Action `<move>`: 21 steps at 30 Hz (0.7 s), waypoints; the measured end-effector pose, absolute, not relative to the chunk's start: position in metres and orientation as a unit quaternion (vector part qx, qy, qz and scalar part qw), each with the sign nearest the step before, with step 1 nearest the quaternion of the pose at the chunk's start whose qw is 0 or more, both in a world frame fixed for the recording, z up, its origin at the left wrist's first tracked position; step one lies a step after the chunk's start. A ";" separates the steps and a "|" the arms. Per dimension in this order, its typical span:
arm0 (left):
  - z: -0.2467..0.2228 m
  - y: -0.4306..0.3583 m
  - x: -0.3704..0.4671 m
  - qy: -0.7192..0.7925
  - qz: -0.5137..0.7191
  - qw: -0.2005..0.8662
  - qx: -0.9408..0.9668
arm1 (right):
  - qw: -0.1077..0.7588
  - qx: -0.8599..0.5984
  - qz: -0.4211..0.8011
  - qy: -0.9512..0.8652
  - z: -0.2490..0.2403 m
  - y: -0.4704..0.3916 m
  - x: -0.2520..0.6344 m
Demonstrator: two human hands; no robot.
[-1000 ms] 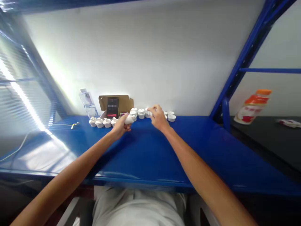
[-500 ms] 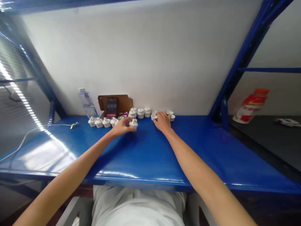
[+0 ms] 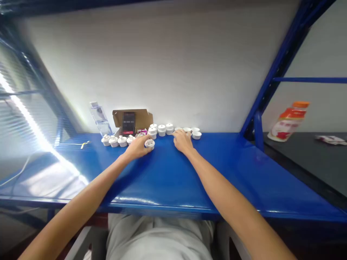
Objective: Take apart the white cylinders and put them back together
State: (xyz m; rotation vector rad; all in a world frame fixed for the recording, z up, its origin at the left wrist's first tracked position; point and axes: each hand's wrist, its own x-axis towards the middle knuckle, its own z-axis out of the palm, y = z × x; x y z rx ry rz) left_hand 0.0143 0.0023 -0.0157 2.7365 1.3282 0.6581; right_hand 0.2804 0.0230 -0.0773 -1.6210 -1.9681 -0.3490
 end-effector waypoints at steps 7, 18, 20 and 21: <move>-0.015 0.008 0.007 0.404 0.203 0.026 0.892 | 0.291 -0.580 -0.111 -0.753 -0.073 0.019 0.271; -0.033 0.017 0.016 0.322 0.280 0.074 0.901 | 0.304 -0.529 -0.076 -0.788 -0.071 0.009 0.247; -0.035 0.017 0.017 0.312 0.290 0.084 0.901 | 0.302 -0.528 -0.074 -0.790 -0.072 0.010 0.247; -0.036 0.017 0.017 0.308 0.290 0.088 0.902 | 0.301 -0.529 -0.073 -0.790 -0.073 0.010 0.247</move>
